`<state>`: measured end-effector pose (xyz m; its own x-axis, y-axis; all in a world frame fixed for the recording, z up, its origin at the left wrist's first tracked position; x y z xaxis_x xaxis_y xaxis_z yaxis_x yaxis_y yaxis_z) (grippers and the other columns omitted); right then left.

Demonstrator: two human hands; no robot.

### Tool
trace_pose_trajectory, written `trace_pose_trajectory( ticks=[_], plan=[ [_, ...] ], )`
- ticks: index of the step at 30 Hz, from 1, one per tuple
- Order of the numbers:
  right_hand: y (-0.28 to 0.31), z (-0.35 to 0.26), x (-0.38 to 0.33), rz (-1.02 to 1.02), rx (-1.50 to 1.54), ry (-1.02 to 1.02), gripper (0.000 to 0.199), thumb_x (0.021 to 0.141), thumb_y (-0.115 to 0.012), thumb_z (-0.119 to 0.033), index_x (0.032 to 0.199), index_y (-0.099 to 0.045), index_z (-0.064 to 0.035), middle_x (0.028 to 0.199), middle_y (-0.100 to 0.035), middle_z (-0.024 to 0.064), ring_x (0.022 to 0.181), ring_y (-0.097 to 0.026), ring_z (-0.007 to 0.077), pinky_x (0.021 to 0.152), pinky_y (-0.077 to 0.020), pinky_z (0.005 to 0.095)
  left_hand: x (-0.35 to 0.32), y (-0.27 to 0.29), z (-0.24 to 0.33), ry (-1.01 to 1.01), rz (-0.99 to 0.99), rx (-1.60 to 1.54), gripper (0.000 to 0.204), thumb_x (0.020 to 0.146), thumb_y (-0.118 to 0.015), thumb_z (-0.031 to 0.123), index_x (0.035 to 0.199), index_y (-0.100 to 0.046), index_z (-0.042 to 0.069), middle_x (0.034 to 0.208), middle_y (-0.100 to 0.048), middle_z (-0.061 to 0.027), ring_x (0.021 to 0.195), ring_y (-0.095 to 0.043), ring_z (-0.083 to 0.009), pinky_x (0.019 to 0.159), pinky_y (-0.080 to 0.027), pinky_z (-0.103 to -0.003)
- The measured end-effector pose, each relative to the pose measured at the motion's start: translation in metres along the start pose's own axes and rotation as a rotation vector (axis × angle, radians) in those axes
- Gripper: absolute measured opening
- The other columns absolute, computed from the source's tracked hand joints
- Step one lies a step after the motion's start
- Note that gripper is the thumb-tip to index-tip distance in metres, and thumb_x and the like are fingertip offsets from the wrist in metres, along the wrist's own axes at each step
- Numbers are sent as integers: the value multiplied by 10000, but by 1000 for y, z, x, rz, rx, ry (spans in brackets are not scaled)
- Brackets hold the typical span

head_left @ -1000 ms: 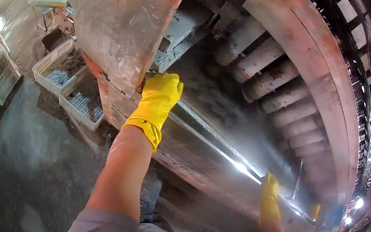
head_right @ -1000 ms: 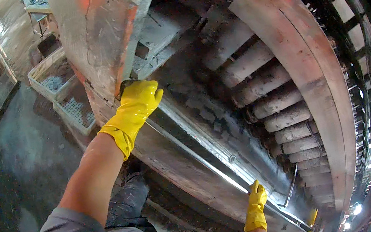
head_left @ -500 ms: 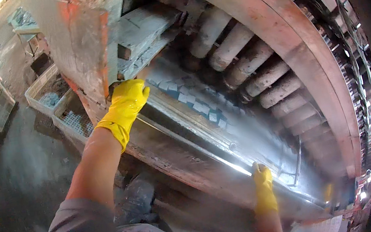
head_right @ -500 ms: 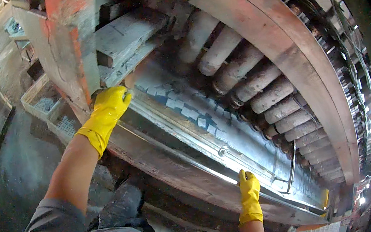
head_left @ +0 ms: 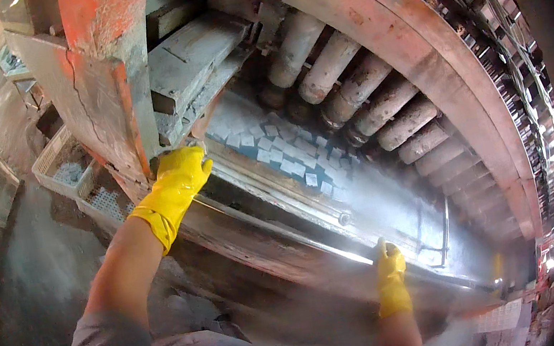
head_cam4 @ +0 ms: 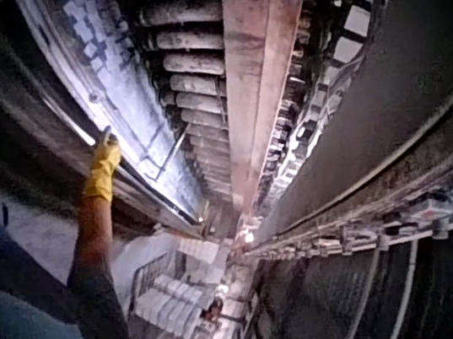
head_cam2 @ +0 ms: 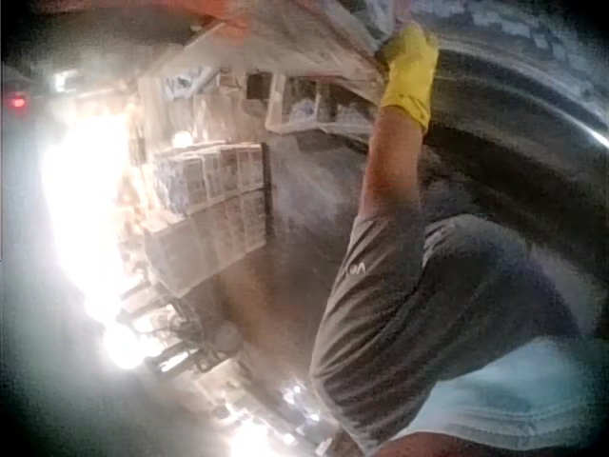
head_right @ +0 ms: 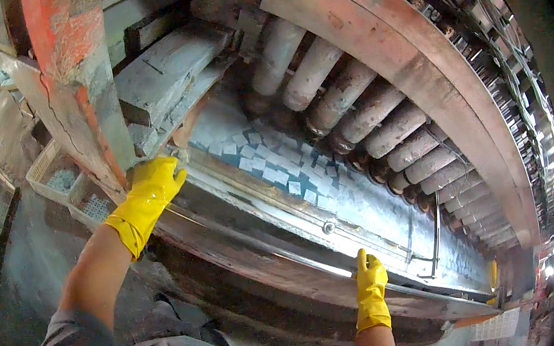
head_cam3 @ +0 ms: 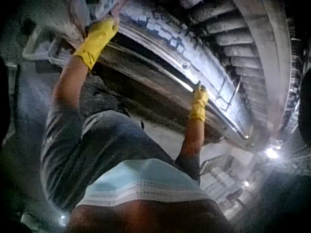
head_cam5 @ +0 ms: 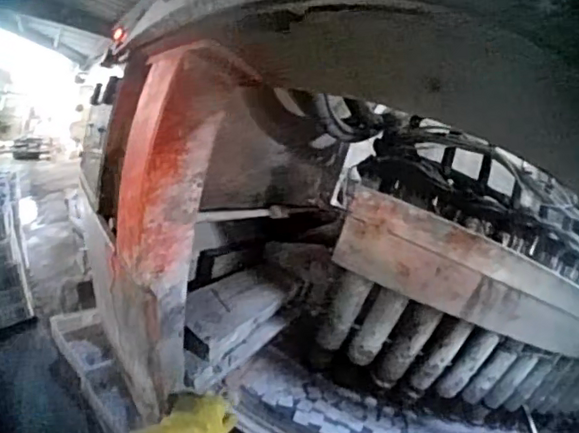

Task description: The person uses a high-pressure water spray to clean a large metal sheet positioned on a conveyor-like machine. They repeatedly move the spray nozzle back and forth across the surface, then collect small white tiles from a nearby basket and place them into a blue container.

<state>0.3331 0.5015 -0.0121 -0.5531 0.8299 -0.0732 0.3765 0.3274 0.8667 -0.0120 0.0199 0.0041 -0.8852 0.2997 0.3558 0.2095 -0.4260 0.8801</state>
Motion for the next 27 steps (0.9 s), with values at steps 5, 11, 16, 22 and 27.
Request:
trace_pose_trajectory(
  ticks=[5,11,16,22,27],
  plan=[
    [4,-27,-13,14,-92,116,590,1008,-525,-599,987,-754,-56,822,-732,159,681,-717,298,722,-552,428,-2,-1,-8,-20,-128,-5,393,861,-720,442,1030,-755,89,951,-759,-143,914,-712,-376,813,-547,-507],
    [1,30,10,221,-67,312,540,1023,-542,-561,932,-750,-72,655,-679,100,564,-683,229,581,-524,379,5,-10,0,-64,-226,-86,380,873,-723,442,1011,-746,88,990,-753,-147,948,-703,-376,832,-545,-499],
    [-7,-3,9,103,54,82,537,1022,-559,-554,926,-745,-59,642,-659,88,624,-678,216,621,-506,383,2,-13,-12,-67,-139,-128,377,876,-733,427,1037,-740,87,1025,-749,-145,974,-697,-372,843,-542,-500],
    [-5,-11,22,124,66,178,545,1033,-553,-549,947,-733,-42,628,-648,65,502,-601,167,515,-467,339,8,-18,-13,-30,-196,-115,369,880,-738,415,1053,-740,89,1026,-750,-139,984,-695,-371,848,-542,-493],
    [-4,-25,26,134,21,305,565,1039,-538,-548,932,-732,-28,618,-637,81,492,-602,174,525,-475,344,10,-15,-13,-5,-187,-115,389,878,-737,422,1068,-736,82,1041,-750,-141,994,-694,-369,856,-542,-493]
  ],
)
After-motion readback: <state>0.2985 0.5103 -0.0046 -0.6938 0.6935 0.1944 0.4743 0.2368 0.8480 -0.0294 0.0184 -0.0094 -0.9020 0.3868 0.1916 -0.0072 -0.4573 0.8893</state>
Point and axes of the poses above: each hand's wrist, its own x-axis towards the middle knuckle, its own y-axis out of the back of the hand, z = x × y, the point moved 4 cm from there along x, towards the middle knuckle
